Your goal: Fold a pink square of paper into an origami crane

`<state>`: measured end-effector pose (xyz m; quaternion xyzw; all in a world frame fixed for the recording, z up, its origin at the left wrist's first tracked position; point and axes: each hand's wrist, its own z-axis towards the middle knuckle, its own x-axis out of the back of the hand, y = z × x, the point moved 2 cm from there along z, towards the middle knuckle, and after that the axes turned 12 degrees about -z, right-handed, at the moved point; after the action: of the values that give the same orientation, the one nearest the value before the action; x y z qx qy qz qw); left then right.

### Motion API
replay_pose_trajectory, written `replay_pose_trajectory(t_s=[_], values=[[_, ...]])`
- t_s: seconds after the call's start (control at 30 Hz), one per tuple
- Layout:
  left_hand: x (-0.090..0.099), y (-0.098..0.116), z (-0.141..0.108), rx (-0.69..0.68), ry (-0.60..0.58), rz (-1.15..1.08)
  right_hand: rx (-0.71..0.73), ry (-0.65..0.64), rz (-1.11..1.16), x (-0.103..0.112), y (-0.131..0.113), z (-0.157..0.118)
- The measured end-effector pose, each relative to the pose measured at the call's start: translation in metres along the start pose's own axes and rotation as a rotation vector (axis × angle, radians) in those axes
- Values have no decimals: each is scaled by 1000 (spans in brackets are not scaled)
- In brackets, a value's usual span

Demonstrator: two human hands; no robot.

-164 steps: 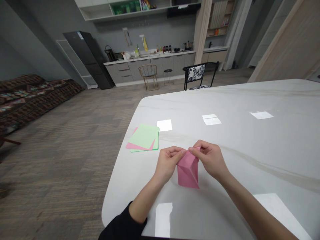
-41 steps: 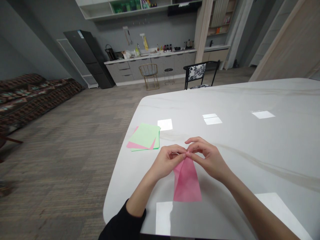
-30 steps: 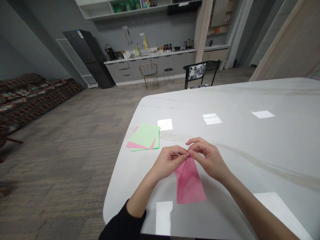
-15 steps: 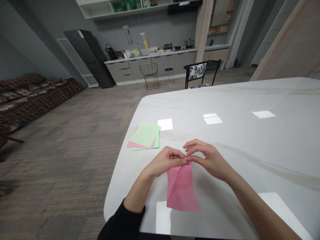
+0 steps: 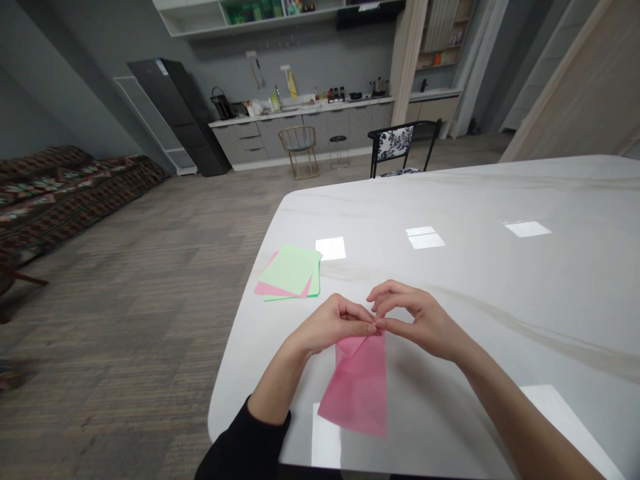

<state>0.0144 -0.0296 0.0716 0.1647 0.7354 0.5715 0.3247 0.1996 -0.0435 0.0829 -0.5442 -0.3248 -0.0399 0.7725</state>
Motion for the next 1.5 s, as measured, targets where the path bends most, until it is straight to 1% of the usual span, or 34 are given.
replay_pose_trajectory(t_s=[0.13, 0.27, 0.43, 0.53, 0.77, 1.1, 1.4, 1.5], values=[[0, -1, 1, -14, 38, 18, -26, 9, -21, 1, 0, 0], [-1, 1, 2, -119, 108, 99, -59, 66, -58, 1, 1, 0], [-5, 2, 3, -224, 145, 128, -50, 156, 3, -1, 4, 1], [-7, 1, 3, -257, 161, 139, -39, 190, 22, -2, 5, 1], [-8, -4, 6, -307, 212, 140, -17, 221, 36, -2, 7, 1], [-11, -7, 7, -342, 263, 156, -8, 297, 46, -6, 8, 2], [-13, -8, 8, -329, 264, 127, 11, 346, 25, -9, 4, 1], [-13, -8, 8, -314, 275, 107, -4, 356, 23, -11, 4, 1]])
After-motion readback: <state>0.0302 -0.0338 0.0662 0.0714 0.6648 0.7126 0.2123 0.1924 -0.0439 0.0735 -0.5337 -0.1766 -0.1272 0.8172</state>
